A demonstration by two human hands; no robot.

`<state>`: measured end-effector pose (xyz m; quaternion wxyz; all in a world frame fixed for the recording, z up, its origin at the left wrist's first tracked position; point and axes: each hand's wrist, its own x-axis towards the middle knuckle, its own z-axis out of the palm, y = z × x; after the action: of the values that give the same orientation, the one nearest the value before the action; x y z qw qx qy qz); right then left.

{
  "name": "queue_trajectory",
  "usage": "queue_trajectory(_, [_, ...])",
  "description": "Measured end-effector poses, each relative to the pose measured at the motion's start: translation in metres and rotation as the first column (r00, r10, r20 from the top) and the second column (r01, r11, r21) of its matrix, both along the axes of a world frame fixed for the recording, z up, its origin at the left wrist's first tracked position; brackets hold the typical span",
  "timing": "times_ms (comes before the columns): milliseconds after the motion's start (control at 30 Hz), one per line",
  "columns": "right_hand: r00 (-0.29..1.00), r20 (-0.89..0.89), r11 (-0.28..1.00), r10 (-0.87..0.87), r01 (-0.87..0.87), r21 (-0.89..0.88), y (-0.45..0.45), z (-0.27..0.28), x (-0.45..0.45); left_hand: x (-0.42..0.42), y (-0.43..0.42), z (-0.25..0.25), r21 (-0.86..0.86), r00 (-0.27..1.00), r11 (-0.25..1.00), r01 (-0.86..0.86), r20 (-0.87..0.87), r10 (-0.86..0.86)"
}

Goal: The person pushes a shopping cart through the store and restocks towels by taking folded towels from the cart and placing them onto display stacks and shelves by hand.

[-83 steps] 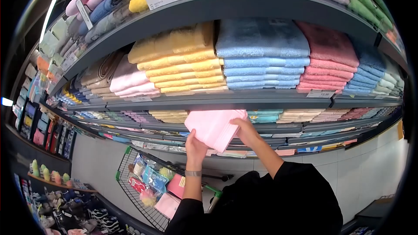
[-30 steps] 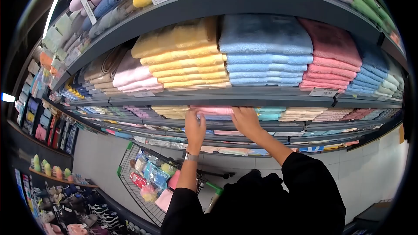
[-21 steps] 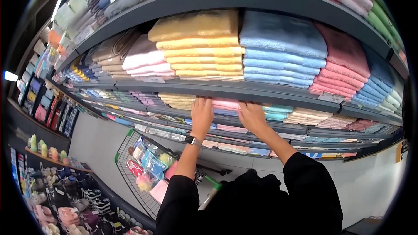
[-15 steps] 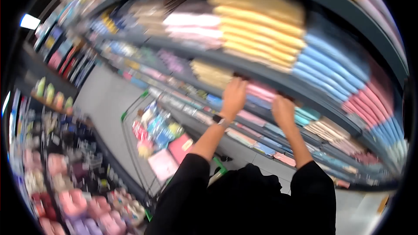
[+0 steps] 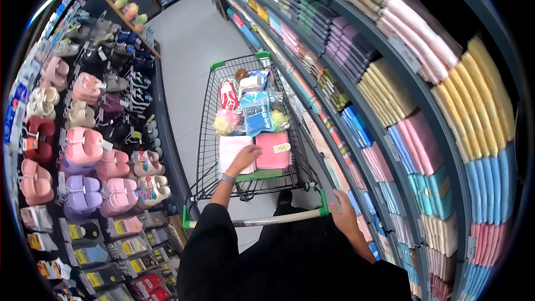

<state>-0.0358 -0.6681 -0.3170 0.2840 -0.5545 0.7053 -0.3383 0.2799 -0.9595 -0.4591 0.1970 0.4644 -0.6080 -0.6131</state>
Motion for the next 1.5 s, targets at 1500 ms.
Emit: queue_trajectory(1500, [0.33, 0.916, 0.937, -0.228, 0.329, 0.114, -0.004, 0.007, -0.001, -0.107, 0.073, 0.19, 0.28, 0.858, 0.916, 0.286, -0.5, -0.115])
